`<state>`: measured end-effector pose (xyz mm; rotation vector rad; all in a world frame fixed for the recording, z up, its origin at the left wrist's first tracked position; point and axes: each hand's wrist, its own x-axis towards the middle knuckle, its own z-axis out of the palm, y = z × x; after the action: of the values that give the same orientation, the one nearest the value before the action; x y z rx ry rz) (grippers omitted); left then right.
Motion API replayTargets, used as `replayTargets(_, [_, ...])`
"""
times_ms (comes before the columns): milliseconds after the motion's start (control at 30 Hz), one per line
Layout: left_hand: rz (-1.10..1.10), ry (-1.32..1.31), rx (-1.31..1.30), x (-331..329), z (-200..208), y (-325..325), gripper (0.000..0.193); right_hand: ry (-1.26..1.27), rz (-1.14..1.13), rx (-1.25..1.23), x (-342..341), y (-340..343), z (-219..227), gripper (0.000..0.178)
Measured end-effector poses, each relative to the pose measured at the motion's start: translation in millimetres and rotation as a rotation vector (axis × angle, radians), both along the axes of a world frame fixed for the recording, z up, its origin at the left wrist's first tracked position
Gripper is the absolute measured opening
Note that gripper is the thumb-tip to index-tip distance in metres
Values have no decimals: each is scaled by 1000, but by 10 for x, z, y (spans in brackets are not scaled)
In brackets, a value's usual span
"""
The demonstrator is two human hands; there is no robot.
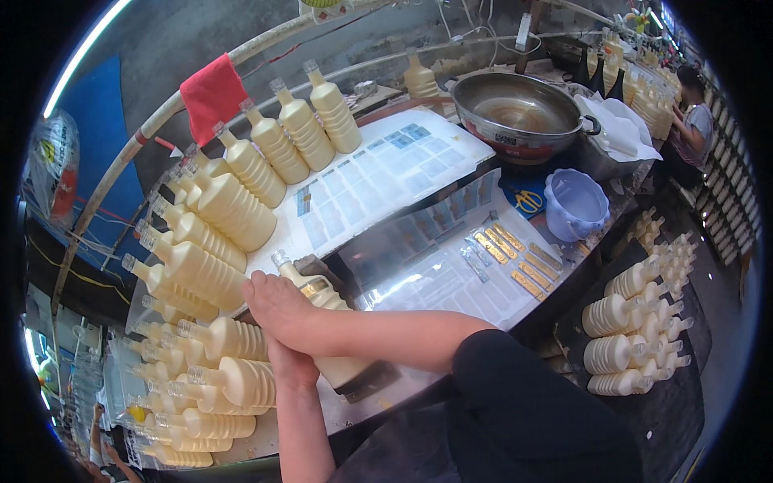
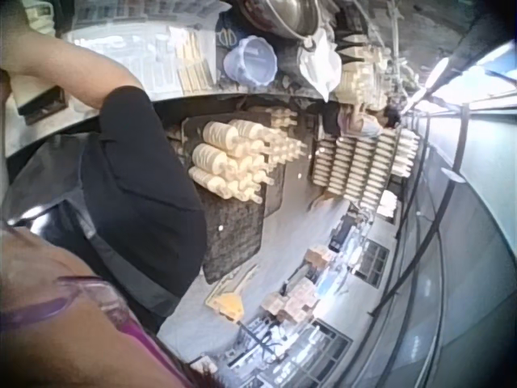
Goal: The person repeatedly picks up cream-colored plastic bottles, applies rectangular labels to their sides, and smooths them down. The person handles the bottles one at a time, rotating them to position the labels, and places the finished bottles back on the table.
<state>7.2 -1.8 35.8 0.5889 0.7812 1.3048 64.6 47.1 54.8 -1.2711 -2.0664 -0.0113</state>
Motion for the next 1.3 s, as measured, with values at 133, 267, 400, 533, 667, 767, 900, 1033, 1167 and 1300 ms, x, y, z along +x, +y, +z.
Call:
replayTargets(133, [-120,-49,-99,-151,-135,85,65,236,60,-200,403,41,64,27])
replayTargets(267, [-127,171,-232,-159,-315,179,64,537,-4,-207,875,65,-294,37])
replayTargets(400, [-127,183,-197,-135,-259,155,61,611,-37,-219,1092,149,-550,46])
replayTargets(533, [-46,216,-195,-169,-374,154,58,701,16,-185,1489,137,-341,40])
replayTargets(667, [28,276,-196,-239,-381,56,56,886,132,-403,1992,223,-402,35])
replayTargets(767, [80,285,-189,-278,-492,46,54,1003,39,-782,2277,13,-415,20])
replayTargets(900, [66,327,-91,-144,-371,-115,46,765,-92,-766,2348,-243,-632,36])
replayTargets(1033, [242,556,-37,59,-284,-432,54,329,-154,-661,2315,-434,-530,37])
replayTargets(1167, [139,905,104,81,-377,-599,71,288,-93,-57,2258,-233,-726,21])
replayTargets(1300, [184,861,76,127,-335,-680,74,211,-44,-68,1879,287,-347,35])
